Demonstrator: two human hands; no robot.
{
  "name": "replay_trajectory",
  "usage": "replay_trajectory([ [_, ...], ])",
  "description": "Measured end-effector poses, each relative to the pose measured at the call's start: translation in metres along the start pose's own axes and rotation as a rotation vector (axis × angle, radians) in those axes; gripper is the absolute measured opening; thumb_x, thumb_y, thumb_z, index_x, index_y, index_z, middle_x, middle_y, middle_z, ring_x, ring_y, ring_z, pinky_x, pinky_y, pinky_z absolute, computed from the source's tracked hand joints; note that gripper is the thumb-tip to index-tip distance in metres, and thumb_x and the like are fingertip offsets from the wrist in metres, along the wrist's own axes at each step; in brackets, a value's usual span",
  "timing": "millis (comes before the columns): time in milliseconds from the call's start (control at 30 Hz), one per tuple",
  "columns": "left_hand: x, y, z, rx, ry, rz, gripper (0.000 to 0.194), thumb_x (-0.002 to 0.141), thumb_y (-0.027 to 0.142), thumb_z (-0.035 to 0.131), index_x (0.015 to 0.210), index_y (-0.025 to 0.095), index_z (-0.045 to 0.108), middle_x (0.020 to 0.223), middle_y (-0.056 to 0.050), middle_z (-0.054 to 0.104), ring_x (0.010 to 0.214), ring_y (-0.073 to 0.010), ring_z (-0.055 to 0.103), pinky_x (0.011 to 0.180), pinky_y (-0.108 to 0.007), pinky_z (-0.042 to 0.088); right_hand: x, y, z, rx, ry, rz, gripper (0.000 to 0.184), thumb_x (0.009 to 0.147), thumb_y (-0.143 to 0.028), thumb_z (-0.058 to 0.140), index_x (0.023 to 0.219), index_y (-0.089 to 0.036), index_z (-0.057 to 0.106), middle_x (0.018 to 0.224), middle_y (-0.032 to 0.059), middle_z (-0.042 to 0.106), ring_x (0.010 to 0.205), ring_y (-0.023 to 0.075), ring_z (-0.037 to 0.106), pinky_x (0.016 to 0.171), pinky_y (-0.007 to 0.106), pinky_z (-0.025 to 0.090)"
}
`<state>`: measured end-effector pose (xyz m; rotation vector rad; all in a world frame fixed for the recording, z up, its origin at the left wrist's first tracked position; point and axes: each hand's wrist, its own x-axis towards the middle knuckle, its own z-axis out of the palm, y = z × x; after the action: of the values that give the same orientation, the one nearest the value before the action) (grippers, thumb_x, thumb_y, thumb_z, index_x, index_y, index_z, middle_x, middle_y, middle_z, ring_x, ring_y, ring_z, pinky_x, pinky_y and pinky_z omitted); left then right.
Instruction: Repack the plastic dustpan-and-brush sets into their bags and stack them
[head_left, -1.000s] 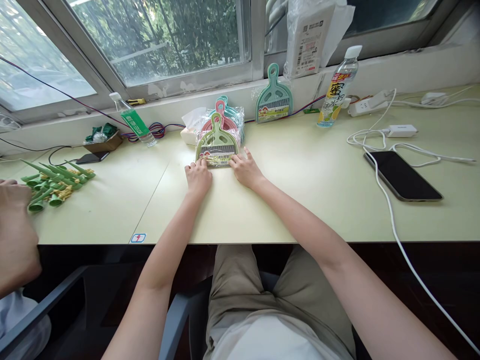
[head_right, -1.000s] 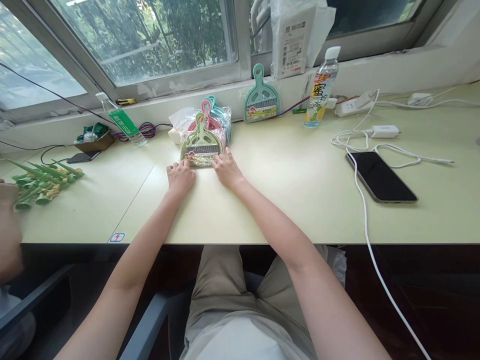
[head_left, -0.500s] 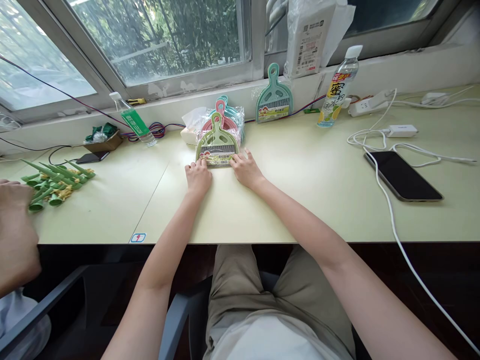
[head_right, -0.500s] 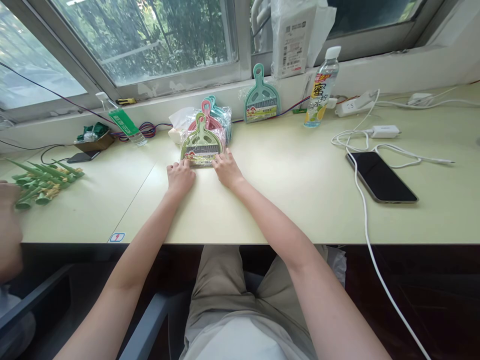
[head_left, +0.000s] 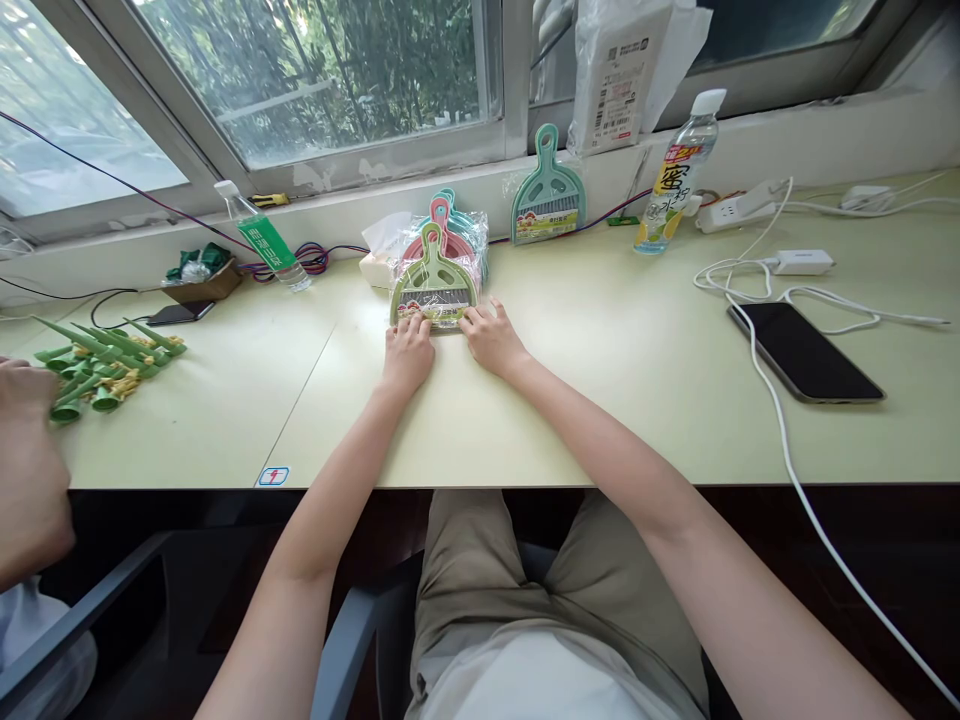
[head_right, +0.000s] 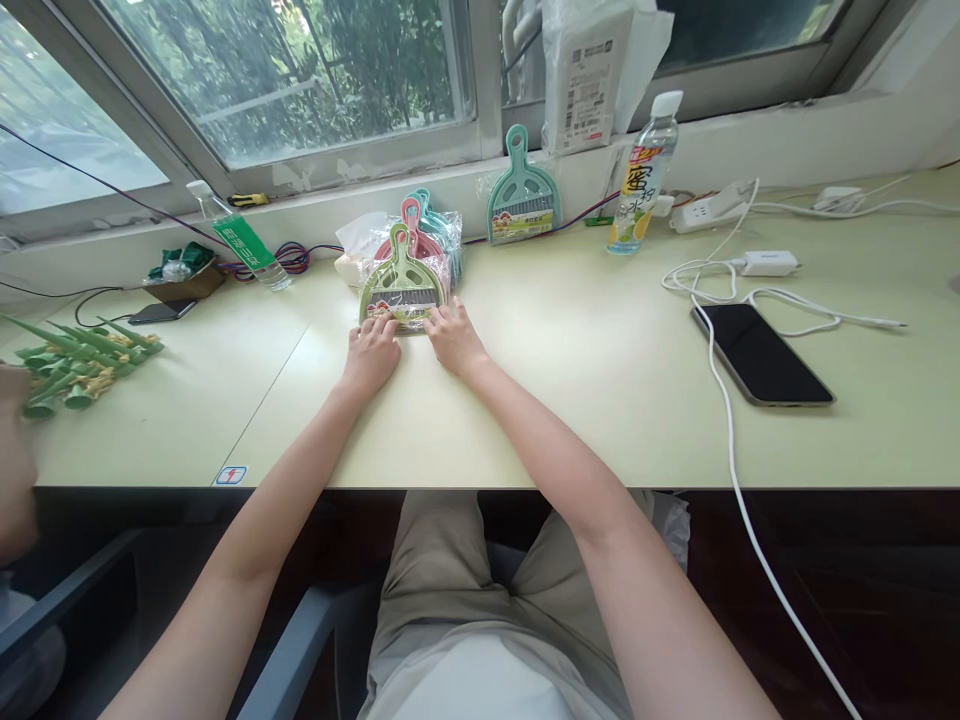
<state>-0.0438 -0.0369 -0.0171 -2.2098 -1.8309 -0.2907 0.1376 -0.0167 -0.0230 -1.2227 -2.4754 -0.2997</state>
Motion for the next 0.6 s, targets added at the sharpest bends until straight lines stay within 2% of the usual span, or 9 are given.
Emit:
replay_trajectory([
  [133,0.0016,0.0004,0.0032,-0.035,-0.01,0.086,0.051,0.092,0.016,0.031,0.139,0.018,0.052,0.153,-0.01,0.046,0.138,-0.0291,0.041,0.111,-0.047,0.03,0.0,-0.0005,-0.0004,-0.006,0.004,0.0,0.039,0.093,-0.009,0.034,0.122,-0.006,0.061,0.131,0.0202,0.059,0.122,0.031,0.05,0.116,0.054,0.021],
  [367,0.0034,-0.0002,0.0016,-0.041,-0.053,0.131,0.054,0.093,0.013,0.03,0.142,0.022,0.05,0.158,-0.005,0.041,0.139,-0.0269,0.04,0.11,-0.045,0.033,0.0007,0.0001,0.0029,-0.01,0.008,-0.012,0.039,0.095,-0.01,0.032,0.121,-0.007,0.061,0.13,0.021,0.059,0.121,0.0308,0.05,0.116,0.055,0.021],
  [600,0.0034,0.0001,0.0002,-0.082,-0.058,0.2,0.053,0.093,0.013,0.032,0.141,0.024,0.051,0.156,-0.003,0.043,0.139,-0.0267,0.041,0.109,-0.046,0.037,0.0008,0.0002,0.003,-0.005,0.016,-0.028,0.04,0.095,-0.01,0.031,0.122,-0.007,0.061,0.133,0.02,0.058,0.123,0.031,0.05,0.116,0.056,0.022],
])
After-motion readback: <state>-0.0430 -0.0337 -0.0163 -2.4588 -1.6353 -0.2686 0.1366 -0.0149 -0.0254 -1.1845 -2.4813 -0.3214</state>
